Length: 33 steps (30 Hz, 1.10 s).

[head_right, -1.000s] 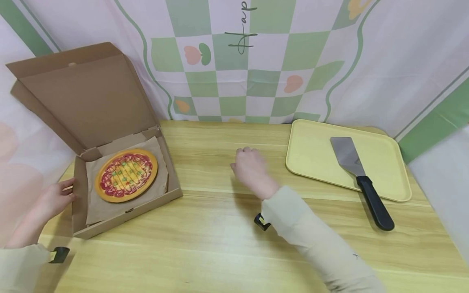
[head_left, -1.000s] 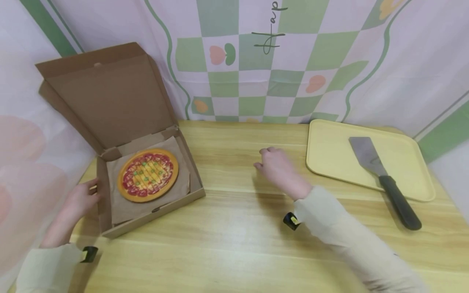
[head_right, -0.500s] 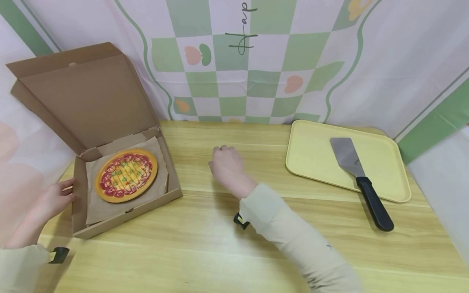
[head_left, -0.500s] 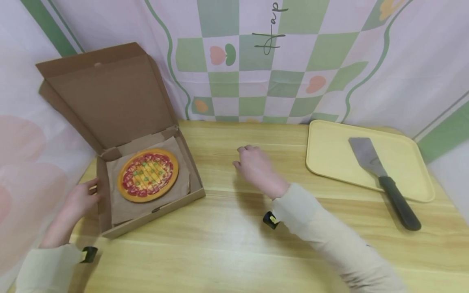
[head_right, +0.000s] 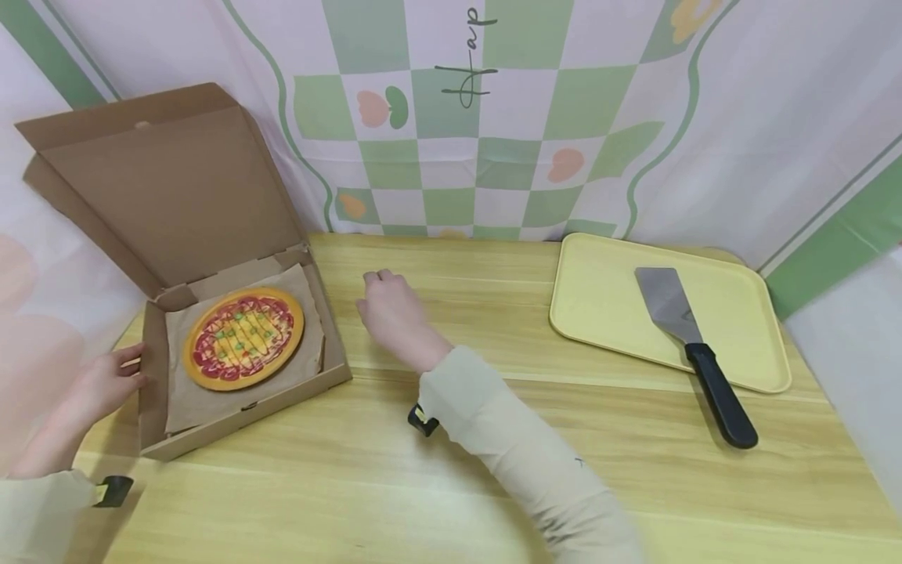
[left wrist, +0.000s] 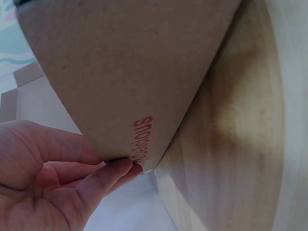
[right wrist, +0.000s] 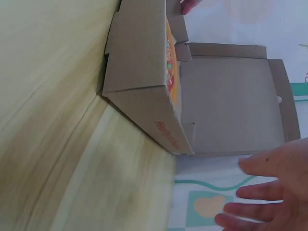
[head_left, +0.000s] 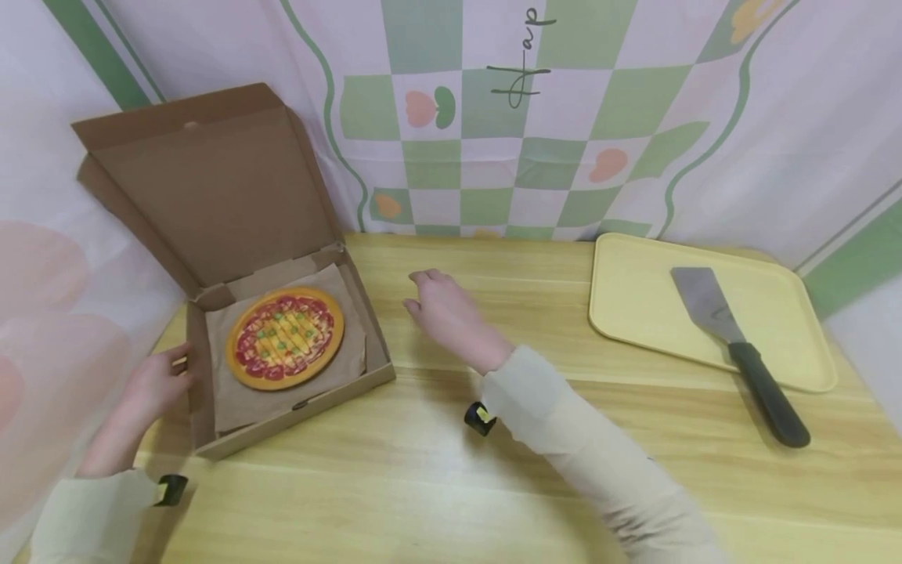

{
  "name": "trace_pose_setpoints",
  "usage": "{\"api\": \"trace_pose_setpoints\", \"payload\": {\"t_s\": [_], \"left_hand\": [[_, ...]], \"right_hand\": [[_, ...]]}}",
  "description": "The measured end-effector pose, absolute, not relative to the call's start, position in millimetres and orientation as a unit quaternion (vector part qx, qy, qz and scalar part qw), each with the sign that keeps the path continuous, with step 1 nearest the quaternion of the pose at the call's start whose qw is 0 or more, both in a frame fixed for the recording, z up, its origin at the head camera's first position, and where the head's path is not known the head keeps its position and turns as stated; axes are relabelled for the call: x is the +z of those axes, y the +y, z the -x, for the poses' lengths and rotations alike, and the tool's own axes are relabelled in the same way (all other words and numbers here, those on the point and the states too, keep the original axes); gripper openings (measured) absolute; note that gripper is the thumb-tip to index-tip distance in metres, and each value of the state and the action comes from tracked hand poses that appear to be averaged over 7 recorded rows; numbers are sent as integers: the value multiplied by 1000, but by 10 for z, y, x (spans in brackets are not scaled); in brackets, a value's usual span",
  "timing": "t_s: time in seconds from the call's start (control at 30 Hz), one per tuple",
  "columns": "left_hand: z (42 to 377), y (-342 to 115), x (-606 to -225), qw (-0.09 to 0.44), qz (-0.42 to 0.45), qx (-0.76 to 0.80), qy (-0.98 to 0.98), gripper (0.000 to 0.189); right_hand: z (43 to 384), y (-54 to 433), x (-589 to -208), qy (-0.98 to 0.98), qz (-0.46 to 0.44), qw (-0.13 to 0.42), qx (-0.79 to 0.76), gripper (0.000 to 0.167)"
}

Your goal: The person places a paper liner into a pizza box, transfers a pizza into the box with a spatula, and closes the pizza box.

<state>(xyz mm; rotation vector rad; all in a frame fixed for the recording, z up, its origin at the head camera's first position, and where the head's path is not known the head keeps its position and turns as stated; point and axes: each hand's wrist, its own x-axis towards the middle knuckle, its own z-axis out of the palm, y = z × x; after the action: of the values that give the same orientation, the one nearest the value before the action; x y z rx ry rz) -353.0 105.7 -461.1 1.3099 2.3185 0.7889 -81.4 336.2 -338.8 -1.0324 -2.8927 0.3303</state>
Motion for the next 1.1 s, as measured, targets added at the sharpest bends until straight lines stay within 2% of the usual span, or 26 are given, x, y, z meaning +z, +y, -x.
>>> {"api": "trace_pose_setpoints", "payload": {"t_s": [0.37, 0.67, 1.1], "left_hand": [[3529, 1060, -4627, 181, -465, 284, 819, 51], [3537, 1054, -4623, 176, -465, 281, 821, 49], [3533, 1046, -4631, 166, -468, 276, 823, 50]], "right_hand": [[1094, 3374, -3589, -933, 318, 51, 161, 50], [1283, 3355, -3791, -928, 303, 82, 200, 47], [1412, 3385, -4023, -932, 264, 95, 229, 44]]}}
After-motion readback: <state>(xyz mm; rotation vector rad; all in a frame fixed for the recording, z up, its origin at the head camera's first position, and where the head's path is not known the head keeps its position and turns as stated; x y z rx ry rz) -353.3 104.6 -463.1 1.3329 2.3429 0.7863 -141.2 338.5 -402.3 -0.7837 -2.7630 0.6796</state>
